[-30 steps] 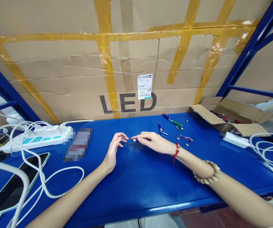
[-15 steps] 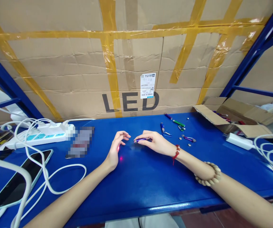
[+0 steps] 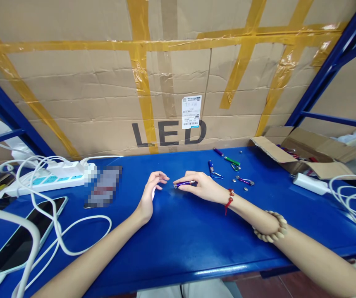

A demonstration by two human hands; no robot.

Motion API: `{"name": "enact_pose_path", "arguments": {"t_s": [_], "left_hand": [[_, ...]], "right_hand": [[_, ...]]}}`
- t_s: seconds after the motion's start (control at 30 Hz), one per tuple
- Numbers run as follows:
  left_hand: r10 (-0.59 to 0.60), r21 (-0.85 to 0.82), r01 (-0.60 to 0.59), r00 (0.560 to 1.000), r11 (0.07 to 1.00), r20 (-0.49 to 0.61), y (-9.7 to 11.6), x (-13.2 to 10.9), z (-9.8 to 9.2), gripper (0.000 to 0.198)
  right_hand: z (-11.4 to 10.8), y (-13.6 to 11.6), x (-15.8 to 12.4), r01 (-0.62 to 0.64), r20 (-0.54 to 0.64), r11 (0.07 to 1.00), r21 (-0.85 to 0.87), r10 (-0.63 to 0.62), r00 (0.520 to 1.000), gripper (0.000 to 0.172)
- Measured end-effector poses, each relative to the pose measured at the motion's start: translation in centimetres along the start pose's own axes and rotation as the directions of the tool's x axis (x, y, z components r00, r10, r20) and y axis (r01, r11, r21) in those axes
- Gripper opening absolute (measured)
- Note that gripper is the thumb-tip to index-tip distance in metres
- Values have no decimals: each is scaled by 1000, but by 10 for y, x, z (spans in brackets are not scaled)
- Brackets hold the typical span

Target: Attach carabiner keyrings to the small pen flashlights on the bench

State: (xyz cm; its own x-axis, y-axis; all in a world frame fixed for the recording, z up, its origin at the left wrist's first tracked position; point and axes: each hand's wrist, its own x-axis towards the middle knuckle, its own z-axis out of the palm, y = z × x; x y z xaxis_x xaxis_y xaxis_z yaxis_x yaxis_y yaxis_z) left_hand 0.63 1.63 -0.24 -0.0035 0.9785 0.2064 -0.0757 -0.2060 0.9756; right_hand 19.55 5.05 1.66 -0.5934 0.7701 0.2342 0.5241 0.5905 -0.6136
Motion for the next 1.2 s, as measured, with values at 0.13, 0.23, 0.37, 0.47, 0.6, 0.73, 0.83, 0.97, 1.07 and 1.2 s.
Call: {"name": "enact_pose_path", "arguments": {"t_s": [0.13,0.23,0.37,0.47,0.6,0.73,0.83,0.97,1.07,1.2], "left_hand": [[-1,-3,1,1000,1000,0,1,0,0,25],[-1,-1,1,1000,1000,4,1,-1,-1,25],[10,5,-10,1000,1000,1,0,0,-1,25],[10,5,-10,1000,1000,5,0,-1,-1,26],[1,4,-1,1000,1000,11,1,-2,-1,26],[0,4,0,1000,1000,13,2,-2,-1,26],[3,7,-3,1000,1000,12,2,-1,-1,26],[10,2,-10,1000,1000,10,1,-1,-1,26],[2,-1,-2,1000,1000,3,2,-1,-1,26],[7,-1,-7,1000,1000,-16,2,-1,1,25]], "right_hand": [[0,1,0,1,2,1000,1,-1,1000,25],[-1,1,0,-1,-2,1000,2,1,1000,27],[-1,1,0,1,1,1000,-1,-1,1000,28],[-1,1,0,-20,7,1000,6,20,1000,28],[-2,1,0,-27,12,1000,-2,27,1000,28],[-2,1,0,-11,18,1000,6,11,1000,29],[-2,2,0,-6,25,1000,11,6,1000,31],[-3,4,0,-12,27,1000,15,12,1000,34],[-3,3,0,-3,22,1000,10,3,1000,33],[-4,1,0,3,7,1000,12,-3,1000,33]]}}
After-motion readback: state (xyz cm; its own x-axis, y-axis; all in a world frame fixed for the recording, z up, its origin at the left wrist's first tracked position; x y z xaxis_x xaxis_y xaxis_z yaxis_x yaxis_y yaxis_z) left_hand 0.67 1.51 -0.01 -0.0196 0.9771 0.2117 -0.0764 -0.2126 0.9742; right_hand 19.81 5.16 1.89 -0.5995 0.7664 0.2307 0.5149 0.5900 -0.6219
